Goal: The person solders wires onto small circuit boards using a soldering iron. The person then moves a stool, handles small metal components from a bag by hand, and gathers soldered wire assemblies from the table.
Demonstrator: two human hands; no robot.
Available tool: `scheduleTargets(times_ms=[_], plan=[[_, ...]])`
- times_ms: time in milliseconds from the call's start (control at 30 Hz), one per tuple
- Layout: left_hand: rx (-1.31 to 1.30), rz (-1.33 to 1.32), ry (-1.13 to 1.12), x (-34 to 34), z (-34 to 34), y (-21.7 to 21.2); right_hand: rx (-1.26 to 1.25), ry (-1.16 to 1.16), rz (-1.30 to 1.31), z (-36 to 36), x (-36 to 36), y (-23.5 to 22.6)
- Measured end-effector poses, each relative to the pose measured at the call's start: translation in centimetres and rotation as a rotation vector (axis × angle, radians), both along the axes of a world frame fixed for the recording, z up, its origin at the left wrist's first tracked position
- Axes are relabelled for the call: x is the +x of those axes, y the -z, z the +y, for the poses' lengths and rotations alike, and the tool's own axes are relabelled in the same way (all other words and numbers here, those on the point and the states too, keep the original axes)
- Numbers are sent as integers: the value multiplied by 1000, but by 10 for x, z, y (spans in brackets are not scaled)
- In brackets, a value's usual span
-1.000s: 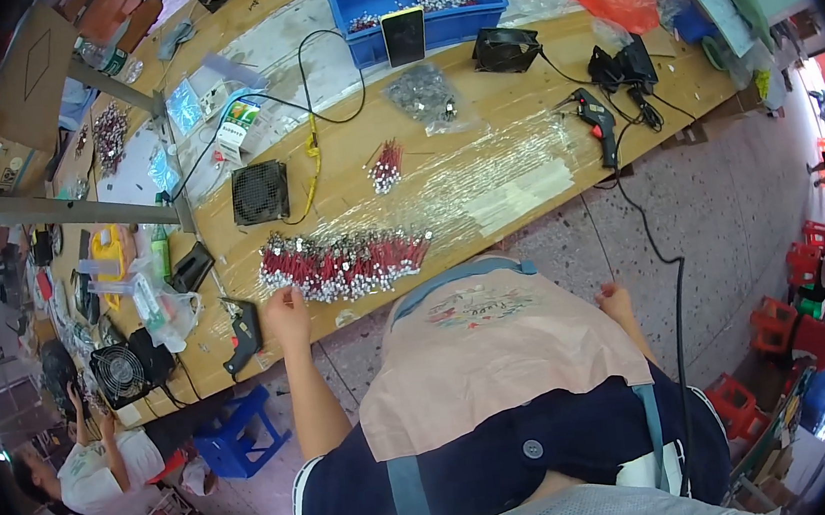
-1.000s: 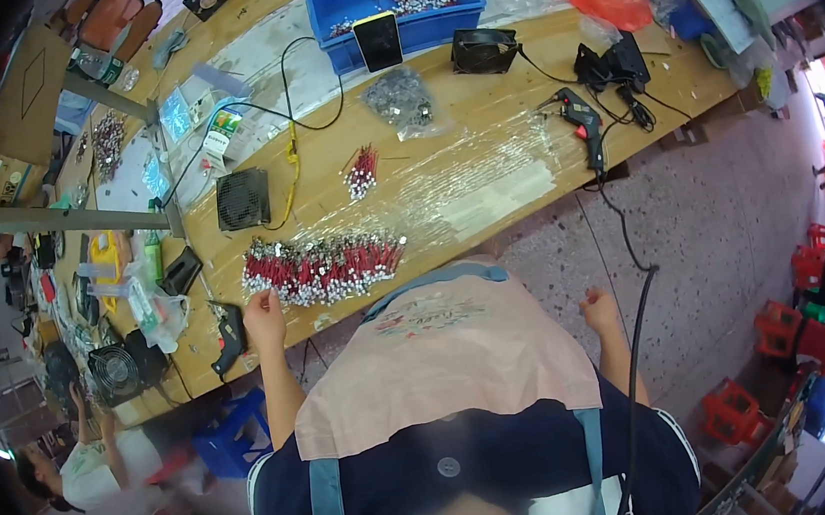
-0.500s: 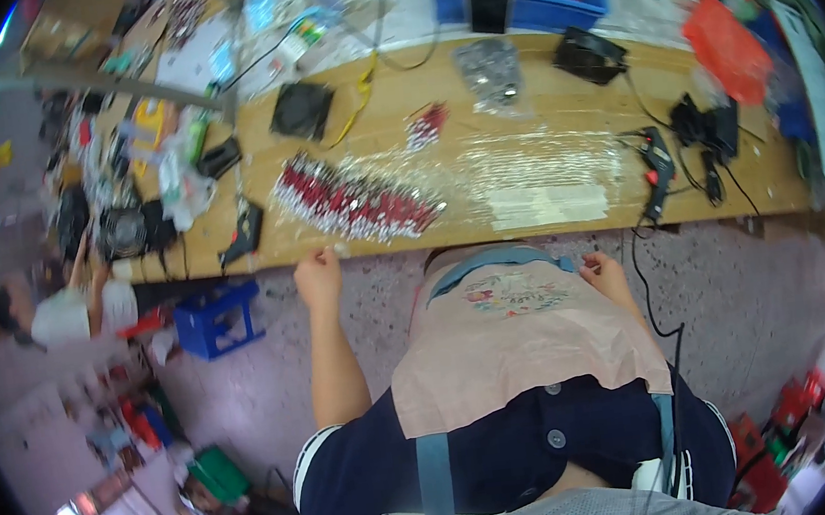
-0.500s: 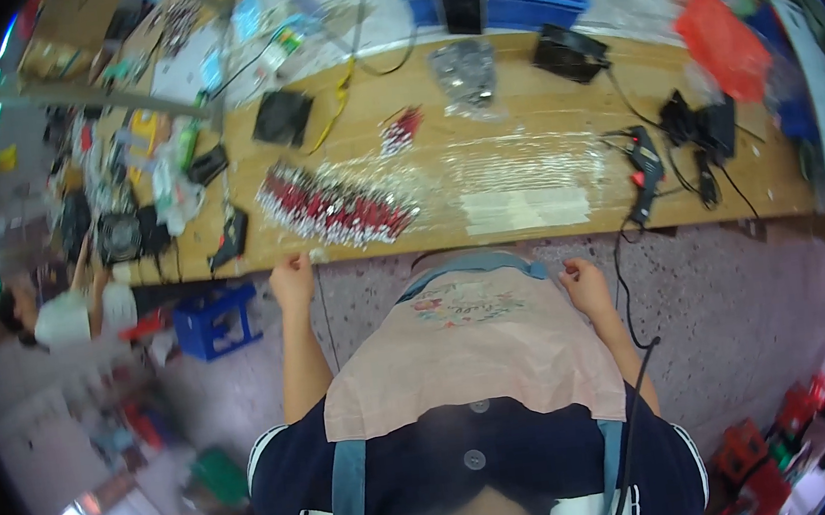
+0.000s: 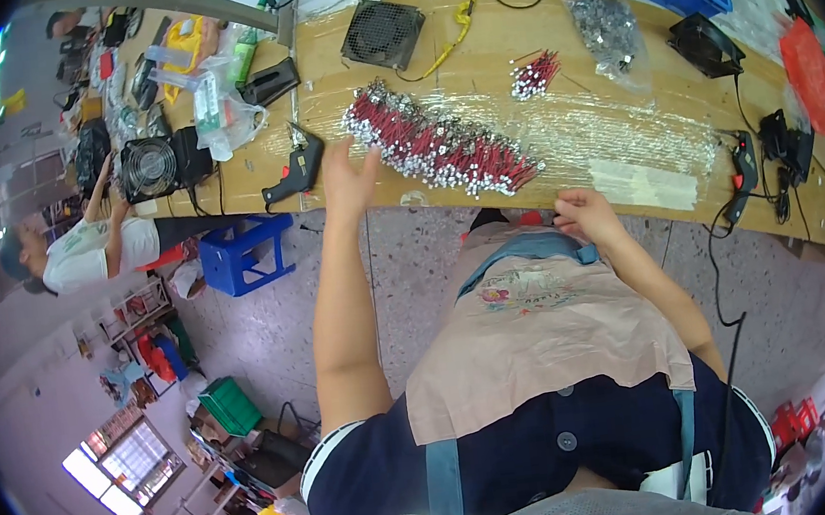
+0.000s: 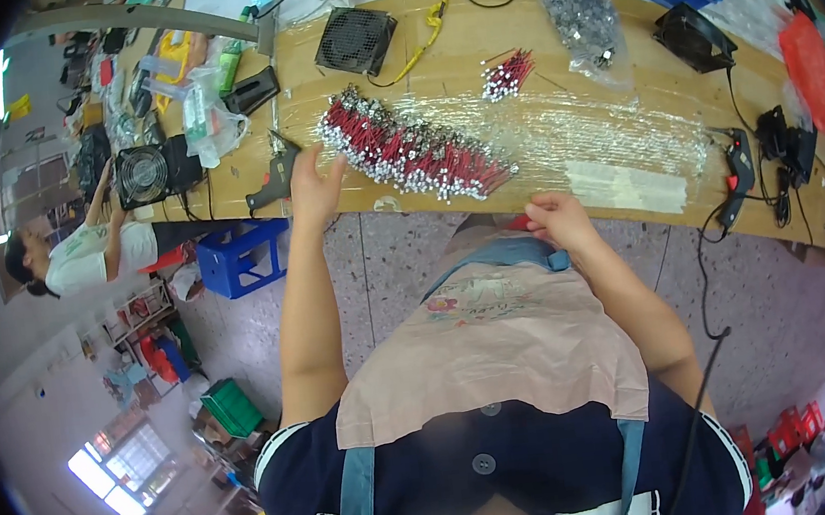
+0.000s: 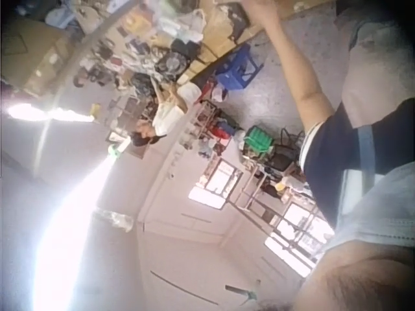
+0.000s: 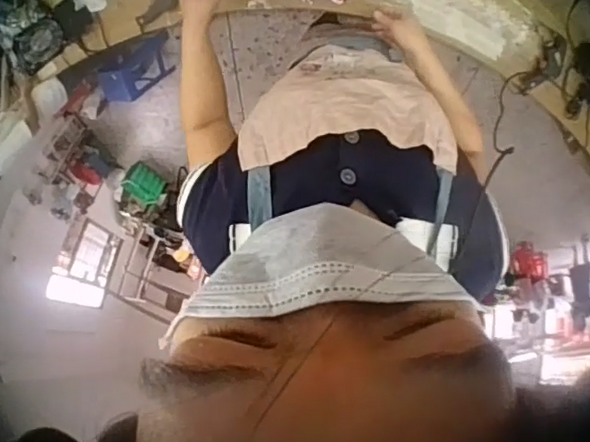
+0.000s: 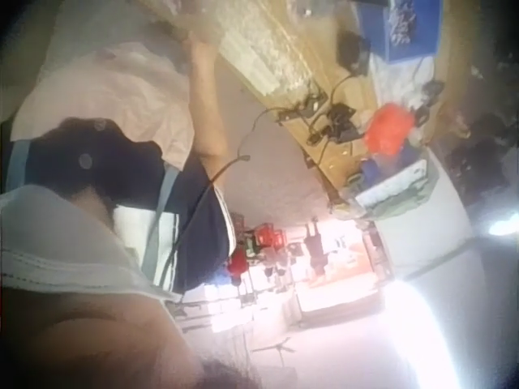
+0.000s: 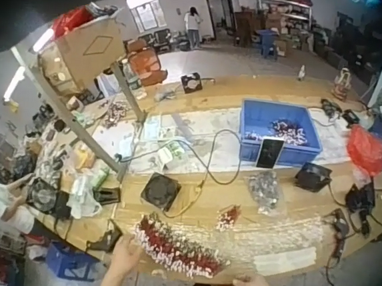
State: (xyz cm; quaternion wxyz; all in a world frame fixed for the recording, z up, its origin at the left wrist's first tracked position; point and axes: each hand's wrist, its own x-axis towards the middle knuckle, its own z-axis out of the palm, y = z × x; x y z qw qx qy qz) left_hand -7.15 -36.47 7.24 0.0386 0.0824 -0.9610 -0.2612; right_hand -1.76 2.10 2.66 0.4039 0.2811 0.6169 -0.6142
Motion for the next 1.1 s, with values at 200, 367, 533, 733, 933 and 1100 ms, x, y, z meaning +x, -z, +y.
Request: scheduleTargets(times_ms=[200, 367, 533, 733, 933, 1100], plan=[[-115, -311, 47, -103, -42, 46, -75, 320, -60, -71, -21, 6], [-34, -438, 122, -99, -38, 44, -45, 358, 13, -96, -35, 3], [-99, -659, 103, -94, -1, 18, 8, 276, -11, -86, -33, 36], [-39, -623, -2, -75, 9, 13, 144, 59, -37, -113, -48, 3], [-148, -578, 66, -71, 6, 12, -64, 119, -42, -161, -56, -16], [-134, -628, 0, -65, 25, 21, 131, -39, 58, -188, -64, -6]])
